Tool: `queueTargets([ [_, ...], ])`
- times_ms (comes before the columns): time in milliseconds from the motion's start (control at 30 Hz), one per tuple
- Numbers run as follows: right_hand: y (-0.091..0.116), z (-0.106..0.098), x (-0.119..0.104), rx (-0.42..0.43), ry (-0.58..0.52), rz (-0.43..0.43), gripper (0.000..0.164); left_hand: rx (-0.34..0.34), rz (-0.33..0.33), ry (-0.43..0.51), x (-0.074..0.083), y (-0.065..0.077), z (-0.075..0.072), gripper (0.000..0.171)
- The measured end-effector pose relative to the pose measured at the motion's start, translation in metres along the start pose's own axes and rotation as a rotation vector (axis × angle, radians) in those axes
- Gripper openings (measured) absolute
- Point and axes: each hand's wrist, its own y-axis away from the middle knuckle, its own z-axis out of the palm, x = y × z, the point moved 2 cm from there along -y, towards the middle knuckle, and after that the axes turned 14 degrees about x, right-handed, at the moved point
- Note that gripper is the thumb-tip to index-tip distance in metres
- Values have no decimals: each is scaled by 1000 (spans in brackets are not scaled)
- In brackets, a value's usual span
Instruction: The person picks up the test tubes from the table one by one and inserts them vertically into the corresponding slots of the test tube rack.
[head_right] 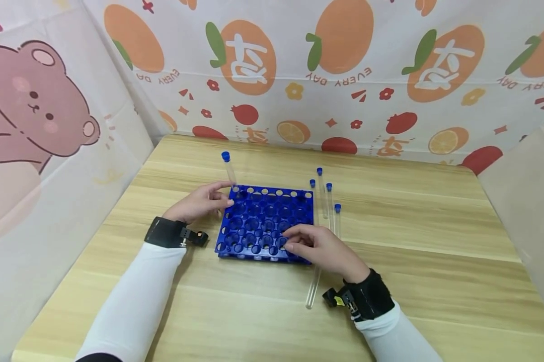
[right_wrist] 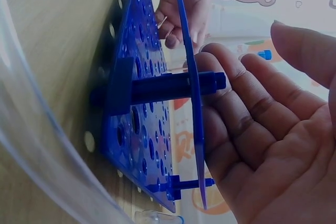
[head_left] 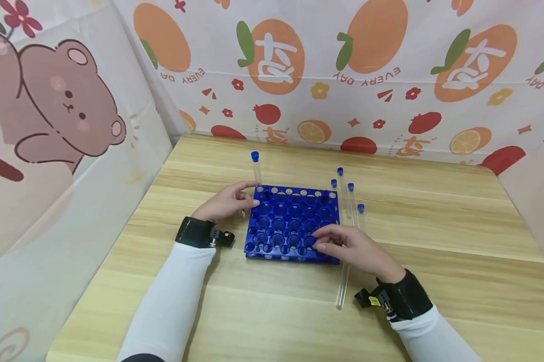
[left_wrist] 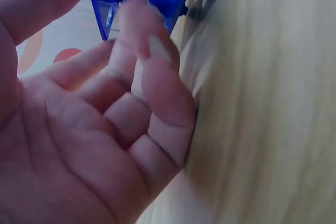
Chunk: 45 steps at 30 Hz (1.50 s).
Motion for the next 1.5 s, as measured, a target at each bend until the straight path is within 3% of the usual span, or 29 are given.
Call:
queueTargets([
  [233,-5,-3,-4,-10,29,-7,34,-14,-1,88,-4,1,1,64],
  [400,-8,-11,0,4,-42,-32,31,-10,-14,111,-13,3,4,65],
  [533,-14,-43,2,160,-39,-10,32,-5,-18,111,-17,7,5,65],
  [633,-21,-75,8,326,90,45,34,0,-22,118,-17,7,6,64],
  [700,-24,-91,16,372,189,92,37,-4,-25,122,-16,7,6,65],
  [800,-24,-104,31,316,321,197,43,-24,-26,118,-15,5,7,66],
  [967,-21,-105,54,172,388,292,56,-36,-25,79,-12,4,7,65],
  [1300,-23,-93,67,160,376,346,60,-50,-32,77,-12,-1,6,67],
  [1500,-26,-91,69,182,391,334,59,-48,-24,94,-12,-2,5,65],
])
